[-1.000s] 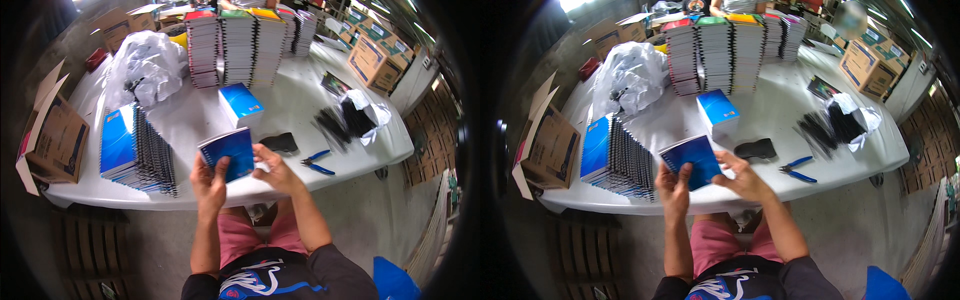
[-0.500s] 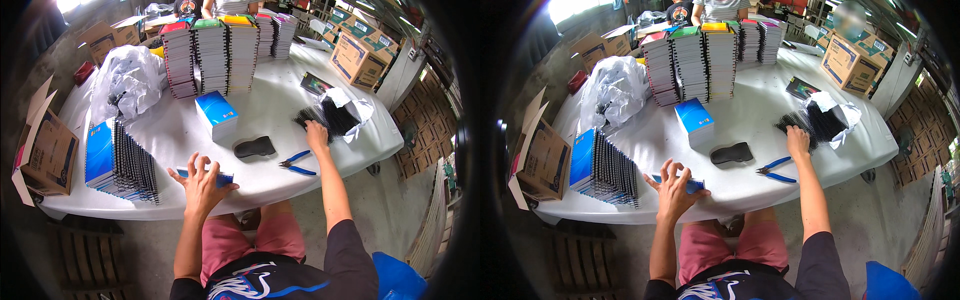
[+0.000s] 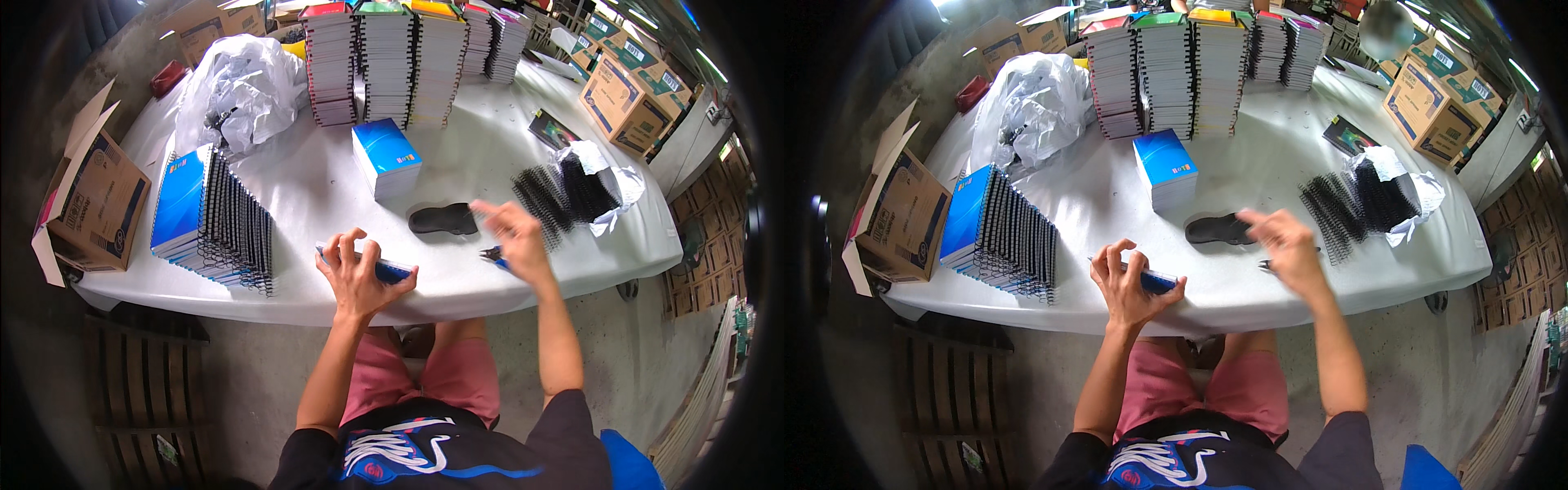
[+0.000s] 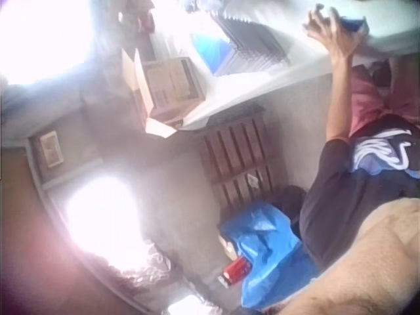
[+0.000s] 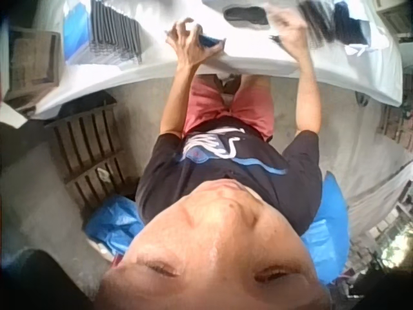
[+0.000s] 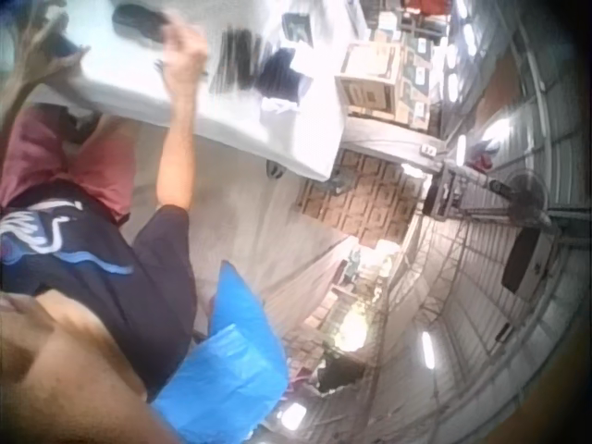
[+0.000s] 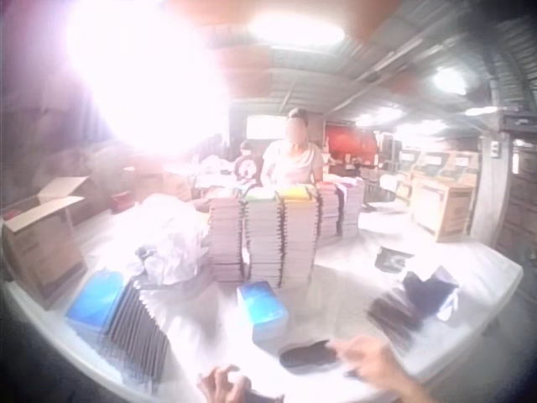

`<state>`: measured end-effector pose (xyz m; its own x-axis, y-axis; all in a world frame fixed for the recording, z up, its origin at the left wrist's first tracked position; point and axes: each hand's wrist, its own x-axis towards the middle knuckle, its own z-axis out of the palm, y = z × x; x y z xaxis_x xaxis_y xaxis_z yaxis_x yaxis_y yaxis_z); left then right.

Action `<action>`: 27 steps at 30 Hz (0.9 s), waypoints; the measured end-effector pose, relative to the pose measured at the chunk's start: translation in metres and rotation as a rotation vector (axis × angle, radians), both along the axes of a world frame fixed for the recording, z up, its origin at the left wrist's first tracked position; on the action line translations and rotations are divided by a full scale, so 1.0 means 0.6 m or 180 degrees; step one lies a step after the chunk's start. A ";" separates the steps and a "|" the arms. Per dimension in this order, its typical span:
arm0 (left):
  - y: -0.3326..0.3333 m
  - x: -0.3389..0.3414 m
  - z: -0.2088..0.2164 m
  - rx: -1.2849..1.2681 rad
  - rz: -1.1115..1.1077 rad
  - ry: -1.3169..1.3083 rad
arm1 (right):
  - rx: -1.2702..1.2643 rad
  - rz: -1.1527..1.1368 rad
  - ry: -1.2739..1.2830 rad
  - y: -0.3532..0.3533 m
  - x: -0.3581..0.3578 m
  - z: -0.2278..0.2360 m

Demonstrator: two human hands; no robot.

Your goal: The person assembles spiral-bound notebooks by inserting metal coils into pre-punched holes and trimming the excess with pliers. They handle blue-covered notebooks and black coils, stacking finished units on the table.

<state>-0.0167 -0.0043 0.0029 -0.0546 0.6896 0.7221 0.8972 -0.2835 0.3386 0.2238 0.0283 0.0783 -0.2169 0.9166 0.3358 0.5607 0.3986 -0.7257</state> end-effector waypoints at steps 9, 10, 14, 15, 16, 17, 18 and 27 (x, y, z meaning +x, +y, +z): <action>0.003 0.015 -0.009 0.0254 0.0126 -0.0047 | 0.0269 0.0436 0.0041 -0.039 -0.097 -0.053; 0.003 0.015 -0.010 0.0232 0.0143 -0.0047 | 0.0215 0.0481 0.0087 -0.038 -0.098 -0.055; 0.005 0.015 -0.007 0.0044 0.0172 -0.0085 | -0.0246 0.0694 0.0695 -0.035 -0.099 -0.051; 0.005 0.014 -0.006 -0.0027 0.0176 -0.0098 | -0.0405 0.0883 0.0567 -0.034 -0.094 -0.048; 0.006 0.012 -0.005 -0.0033 0.0158 -0.0079 | -0.0564 0.1071 0.0437 -0.032 -0.086 -0.043; 0.006 0.011 -0.003 -0.0038 0.0140 -0.0060 | -0.0723 0.1257 0.0304 -0.030 -0.082 -0.037; 0.007 0.010 -0.003 -0.0051 0.0108 -0.0032 | -0.1023 0.1143 0.0154 -0.030 -0.084 -0.030; 0.002 -0.012 -0.007 -0.0163 -0.0106 0.0071 | 0.0051 0.0764 -0.0375 -0.036 -0.124 -0.029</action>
<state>-0.0240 -0.0029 -0.0015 -0.0153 0.7269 0.6866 0.8951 -0.2961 0.3335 0.1494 0.0068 0.0611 -0.4658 0.8291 0.3093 0.5291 0.5411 -0.6536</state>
